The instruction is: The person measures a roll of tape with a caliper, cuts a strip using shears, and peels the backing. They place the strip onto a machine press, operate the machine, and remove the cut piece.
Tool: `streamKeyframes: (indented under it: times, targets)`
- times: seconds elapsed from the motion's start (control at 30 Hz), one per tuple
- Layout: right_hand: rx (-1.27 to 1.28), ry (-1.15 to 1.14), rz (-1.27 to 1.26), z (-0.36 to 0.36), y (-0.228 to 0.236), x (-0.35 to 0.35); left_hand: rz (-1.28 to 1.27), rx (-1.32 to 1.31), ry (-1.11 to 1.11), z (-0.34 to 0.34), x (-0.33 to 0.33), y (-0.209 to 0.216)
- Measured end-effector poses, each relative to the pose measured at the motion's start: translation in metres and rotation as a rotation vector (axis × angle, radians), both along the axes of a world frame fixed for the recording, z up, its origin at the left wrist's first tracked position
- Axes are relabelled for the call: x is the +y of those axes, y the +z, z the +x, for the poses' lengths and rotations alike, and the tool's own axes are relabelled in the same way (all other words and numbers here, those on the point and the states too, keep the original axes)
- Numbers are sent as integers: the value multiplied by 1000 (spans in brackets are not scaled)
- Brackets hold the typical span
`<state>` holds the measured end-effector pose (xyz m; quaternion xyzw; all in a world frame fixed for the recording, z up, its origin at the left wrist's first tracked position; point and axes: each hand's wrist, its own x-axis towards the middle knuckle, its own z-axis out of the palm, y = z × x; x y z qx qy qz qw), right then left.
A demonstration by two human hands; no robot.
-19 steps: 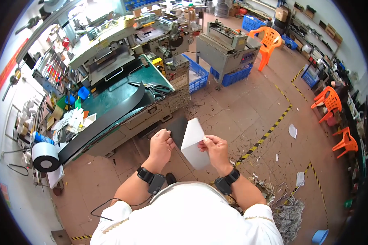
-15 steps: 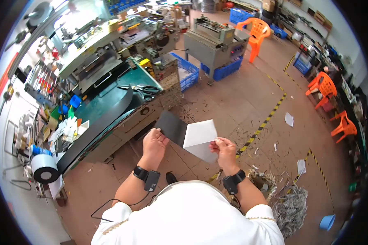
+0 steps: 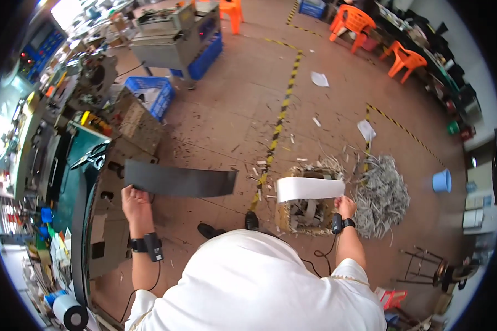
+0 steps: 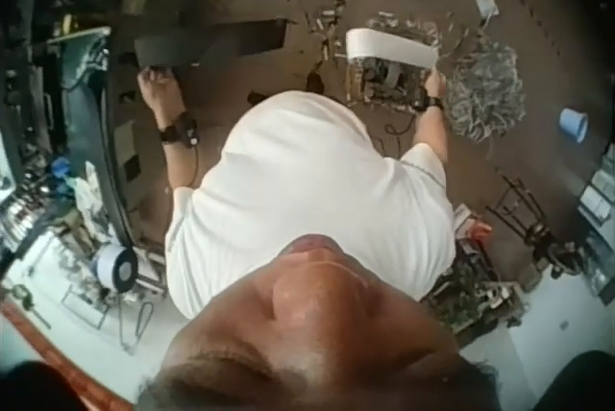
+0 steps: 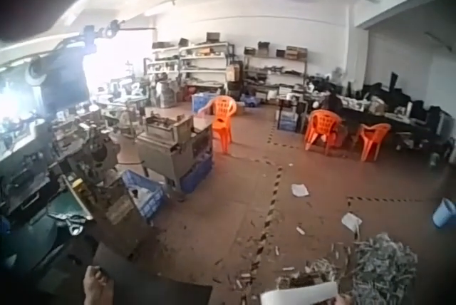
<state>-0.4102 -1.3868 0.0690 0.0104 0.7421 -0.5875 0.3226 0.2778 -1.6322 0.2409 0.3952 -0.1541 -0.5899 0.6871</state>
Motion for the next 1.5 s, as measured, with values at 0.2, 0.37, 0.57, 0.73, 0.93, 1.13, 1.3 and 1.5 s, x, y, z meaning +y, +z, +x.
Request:
streamKeyframes:
  times: [0.2,0.37,0.57,0.73,0.93,1.13,1.3,1.5]
  targets:
    - [32,-233,223,-38,-5,103,160,-56,150,-45,-1,32]
    - [34,-98,221,-17,-29,96,125,-58,-35,-64,3,18]
    - [91,55,341,10,-14,51,126,-132,-52,-80,19,29]
    - [96,100,337,-8,-35,45,186,-134,-15,-88,37,46]
    - [98,264,448,20,-38,-9,171,-254,6,-82,70,71]
    - [-342,887,327,121,-34,-105,-143,-271,-228,-74,88,118]
    - [-959,1185,244,255,80,-184,-333,-451,-309,-75,110,170]
    - [-820,1722,46,337,138,-198,-410,-459,-293,-54,141,189]
